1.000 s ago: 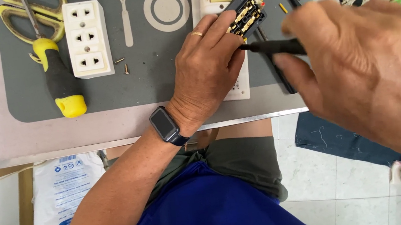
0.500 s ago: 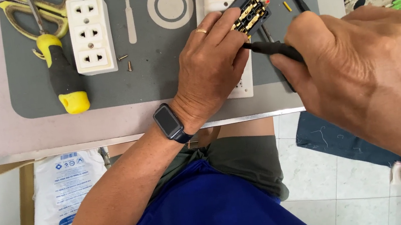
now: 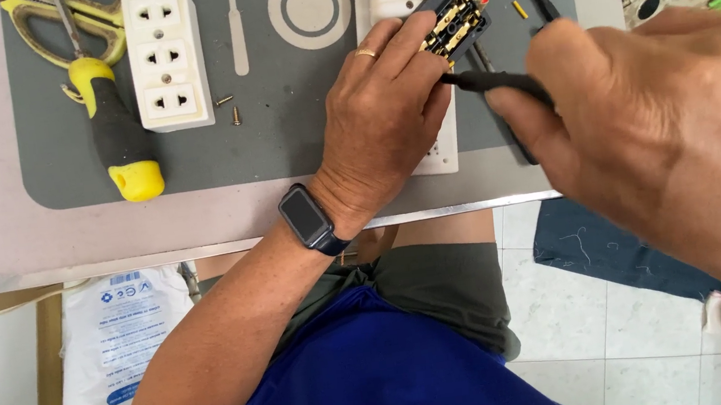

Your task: The person assembles an electrical switch mechanism by inserting wires into a white plastic housing and securing them with a screwdriver. They manipulate the internal components and use pliers to adjust the wiring.

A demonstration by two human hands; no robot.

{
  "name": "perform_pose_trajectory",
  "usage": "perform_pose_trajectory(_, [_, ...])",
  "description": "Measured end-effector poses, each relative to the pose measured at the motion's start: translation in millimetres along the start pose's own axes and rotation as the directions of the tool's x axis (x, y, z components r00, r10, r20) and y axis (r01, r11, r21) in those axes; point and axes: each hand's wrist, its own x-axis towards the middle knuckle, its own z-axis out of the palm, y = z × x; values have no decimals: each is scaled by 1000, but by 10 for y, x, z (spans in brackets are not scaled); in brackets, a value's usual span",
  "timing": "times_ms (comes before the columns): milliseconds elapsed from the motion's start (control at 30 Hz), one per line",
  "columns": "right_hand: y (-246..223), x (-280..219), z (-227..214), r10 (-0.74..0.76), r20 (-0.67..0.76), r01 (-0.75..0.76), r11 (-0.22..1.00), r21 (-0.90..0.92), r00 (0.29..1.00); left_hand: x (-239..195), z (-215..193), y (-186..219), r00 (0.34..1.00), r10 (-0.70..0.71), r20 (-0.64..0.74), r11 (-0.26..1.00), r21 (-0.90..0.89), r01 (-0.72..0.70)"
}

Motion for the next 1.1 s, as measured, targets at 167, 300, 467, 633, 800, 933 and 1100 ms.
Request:
perform_pose_trajectory(167, [15,-20,34,17,-19,-18,999,-40,1000,-7,-3,-4,1000,-13,15,1000,-23,14])
perform_pose_trajectory(300, [12,-41,73,-21,-88,34,988,148,996,-28,25,-20,1000,-14,26,1000,-2,14])
perform_pose_trajectory(467, [14,-45,108,-11,-2,11,999,34,1000,-21,13,-22,1000,-8,26,1000,-10,8])
perform_pose_trajectory(633, [-11,1,-25,6,-80,-4,1000,29,997,-16,14,-17,1000,-5,-2,1000,-20,5])
perform_pose_trajectory(800, [0,-22,40,-1,-43,7,988,152,999,-32,29,-26,999,-20,32,1000,-10,20])
perform_pose_trajectory(933, [-22,-16,50,23,-78,-8,982,188,997,-6,4,-12,1000,-10,3,1000,-18,10])
perform_pose_trajectory(1100, [-38,-45,92,83,-50,-76,988,132,995,-3,5,-11,1000,-2,0,1000,-14,2])
